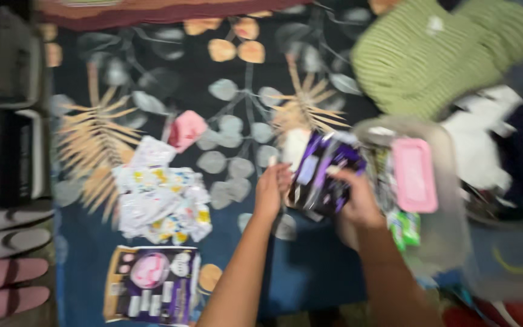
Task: The person sorts various packaged laundry and personal care items into a clear plastic bin, then places a lid on the bin and moves a bottle of liquid fabric conditioner.
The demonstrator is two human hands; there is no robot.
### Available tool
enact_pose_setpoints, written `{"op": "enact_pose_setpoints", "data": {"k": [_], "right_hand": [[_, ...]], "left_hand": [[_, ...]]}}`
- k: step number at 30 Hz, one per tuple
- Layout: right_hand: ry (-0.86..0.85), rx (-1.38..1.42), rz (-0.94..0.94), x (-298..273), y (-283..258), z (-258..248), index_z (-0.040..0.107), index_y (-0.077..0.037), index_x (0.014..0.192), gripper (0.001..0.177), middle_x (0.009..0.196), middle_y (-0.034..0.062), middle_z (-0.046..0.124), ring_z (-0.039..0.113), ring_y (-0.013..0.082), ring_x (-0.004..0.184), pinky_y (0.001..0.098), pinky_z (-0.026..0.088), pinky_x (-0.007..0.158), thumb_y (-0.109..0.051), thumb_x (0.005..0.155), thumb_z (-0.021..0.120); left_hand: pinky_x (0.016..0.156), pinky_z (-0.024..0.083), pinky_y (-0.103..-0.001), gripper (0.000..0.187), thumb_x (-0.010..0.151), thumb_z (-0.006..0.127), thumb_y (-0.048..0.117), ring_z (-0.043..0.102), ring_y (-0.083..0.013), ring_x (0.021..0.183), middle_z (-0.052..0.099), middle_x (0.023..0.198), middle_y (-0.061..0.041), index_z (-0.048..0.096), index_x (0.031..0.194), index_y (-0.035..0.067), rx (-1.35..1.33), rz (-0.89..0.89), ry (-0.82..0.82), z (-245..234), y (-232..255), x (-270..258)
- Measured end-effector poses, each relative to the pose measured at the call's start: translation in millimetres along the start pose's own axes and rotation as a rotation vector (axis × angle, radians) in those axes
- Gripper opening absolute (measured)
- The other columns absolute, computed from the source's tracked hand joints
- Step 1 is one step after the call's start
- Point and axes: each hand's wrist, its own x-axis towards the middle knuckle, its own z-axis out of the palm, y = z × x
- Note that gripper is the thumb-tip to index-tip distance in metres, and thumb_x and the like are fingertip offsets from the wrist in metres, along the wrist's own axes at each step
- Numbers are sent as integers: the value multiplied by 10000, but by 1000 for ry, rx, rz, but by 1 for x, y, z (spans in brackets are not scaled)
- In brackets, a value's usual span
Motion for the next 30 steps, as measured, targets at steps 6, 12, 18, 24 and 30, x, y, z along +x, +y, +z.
{"op": "enact_pose_setpoints", "data": {"k": [6,12,18,24,30], "right_hand": [[377,-57,-327,-35,-134,-144,671,-53,1176,306,1035,66,731,735,228,918,402,617,847,-62,870,681],[383,-153,-427,-70,-179,-227,656,-56,1230,395,1106,50,717,717,205,994,361,596,877,40,850,706],[371,-353,-199,-89,-154,-249,688,-37,1202,441,1059,64,716,701,201,900,335,579,798,23,771,756],[492,-1068,-227,-101,-90,-270,520,-25,1309,715,1074,75,732,694,213,968,366,503,865,-177,720,895],[366,-1494,-526,-85,-54,-309,491,39,1271,782,1007,248,637,615,438,950,498,483,823,-186,642,897]], "left_hand": [[880,517,-437,209,911,629,110,631,-345,979,652,1031,-155,688,1092,22,976,721,-212,151,18,-51],[927,483,-454,156,818,638,140,615,-325,1047,668,1012,-108,747,925,104,1428,670,-893,213,-86,-70],[1104,368,-486,274,876,595,208,530,-263,1227,699,1190,-45,769,1067,117,2041,537,-1028,211,-189,-83],[1207,72,-511,434,924,534,378,294,-259,1446,546,1458,-29,752,1193,116,2303,302,-984,216,-167,-84],[1237,55,-531,445,959,517,395,303,-257,1448,557,1446,-15,725,1266,149,2315,229,-1035,218,-163,-81]]}}
